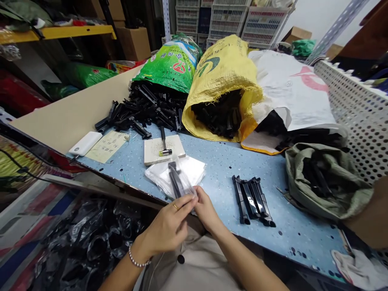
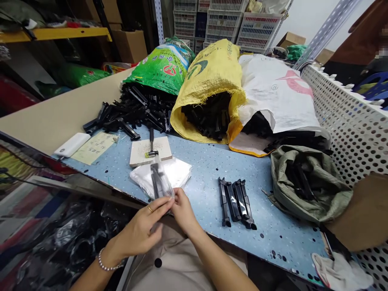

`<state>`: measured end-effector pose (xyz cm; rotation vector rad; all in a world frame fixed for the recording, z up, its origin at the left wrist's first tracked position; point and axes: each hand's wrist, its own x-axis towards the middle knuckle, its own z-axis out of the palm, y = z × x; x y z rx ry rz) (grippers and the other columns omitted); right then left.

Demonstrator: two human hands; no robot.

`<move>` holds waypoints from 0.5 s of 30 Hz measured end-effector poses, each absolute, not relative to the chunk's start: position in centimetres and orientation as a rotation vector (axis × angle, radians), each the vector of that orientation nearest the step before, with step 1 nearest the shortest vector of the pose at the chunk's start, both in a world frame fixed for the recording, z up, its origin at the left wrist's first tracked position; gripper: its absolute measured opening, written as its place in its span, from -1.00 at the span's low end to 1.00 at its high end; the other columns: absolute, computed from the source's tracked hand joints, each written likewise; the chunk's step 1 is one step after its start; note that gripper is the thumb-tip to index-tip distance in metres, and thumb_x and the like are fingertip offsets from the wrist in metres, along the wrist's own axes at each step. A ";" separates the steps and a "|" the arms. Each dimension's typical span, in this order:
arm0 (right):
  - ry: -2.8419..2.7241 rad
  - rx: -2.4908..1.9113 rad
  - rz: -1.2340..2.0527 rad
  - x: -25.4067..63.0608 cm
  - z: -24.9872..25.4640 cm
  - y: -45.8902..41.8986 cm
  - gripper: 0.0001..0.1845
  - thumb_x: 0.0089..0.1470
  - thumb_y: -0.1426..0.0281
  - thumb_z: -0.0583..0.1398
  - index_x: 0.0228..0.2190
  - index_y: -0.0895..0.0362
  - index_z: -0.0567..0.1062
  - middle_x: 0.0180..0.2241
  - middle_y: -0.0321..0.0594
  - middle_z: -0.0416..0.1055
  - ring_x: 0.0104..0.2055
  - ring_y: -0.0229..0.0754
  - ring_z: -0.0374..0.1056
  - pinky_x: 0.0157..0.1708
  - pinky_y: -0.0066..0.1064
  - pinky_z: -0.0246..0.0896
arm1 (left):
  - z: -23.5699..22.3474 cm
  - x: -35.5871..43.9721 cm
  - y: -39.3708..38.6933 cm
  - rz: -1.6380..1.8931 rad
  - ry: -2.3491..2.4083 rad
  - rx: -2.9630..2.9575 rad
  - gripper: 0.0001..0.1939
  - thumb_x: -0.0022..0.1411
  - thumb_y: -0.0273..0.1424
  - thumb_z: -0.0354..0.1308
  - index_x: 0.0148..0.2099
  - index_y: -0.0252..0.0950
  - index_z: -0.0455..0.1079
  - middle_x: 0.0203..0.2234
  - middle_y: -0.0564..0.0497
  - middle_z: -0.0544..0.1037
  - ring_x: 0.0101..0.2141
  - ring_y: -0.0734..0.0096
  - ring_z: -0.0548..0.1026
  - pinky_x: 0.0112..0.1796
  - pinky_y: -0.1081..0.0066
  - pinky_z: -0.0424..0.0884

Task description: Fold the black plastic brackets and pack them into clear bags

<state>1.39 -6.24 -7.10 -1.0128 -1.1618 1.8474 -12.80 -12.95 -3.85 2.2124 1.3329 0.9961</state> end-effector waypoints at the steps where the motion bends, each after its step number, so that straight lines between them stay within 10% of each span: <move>1: -1.275 -0.987 1.788 1.3 -6.7 -6.6 -0.82 -0.08 0.39 0.25 -0.36 0.13 0.39 -0.47 -0.38 0.36 -0.40 -0.31 0.27 -0.36 -0.49 0.24 | -3.4 -12.7 -13.4 0.968 1.366 2.230 -0.38 0.19 -0.60 -0.02 0.29 -0.21 0.13 0.11 -0.16 0.38 0.08 0.21 0.39 0.08 0.21 0.39; 6: -1.844 -0.841 1.883 4.8 -3.4 -6.5 -0.73 0.12 0.29 0.12 -0.15 0.11 0.44 -0.31 -0.23 0.45 -0.26 -0.20 0.38 -0.26 -0.37 0.29 | 0.4 -16.9 -17.8 0.814 1.561 1.989 -0.64 0.23 -0.41 0.08 0.06 -0.06 0.43 -0.06 -0.03 0.53 -0.07 0.26 0.51 -0.03 0.36 0.46; 15: -2.602 -2.126 0.117 17.4 -4.0 -1.7 -0.71 0.16 0.37 0.10 -0.12 0.23 0.43 -0.15 0.08 0.34 -0.09 0.11 0.33 -0.30 -0.23 0.26 | -9.4 -31.9 -20.9 0.152 2.284 1.317 -0.83 -0.19 -0.44 0.10 -0.49 -0.20 0.51 -0.45 -0.08 0.62 -0.25 -0.02 0.58 -0.17 0.20 0.48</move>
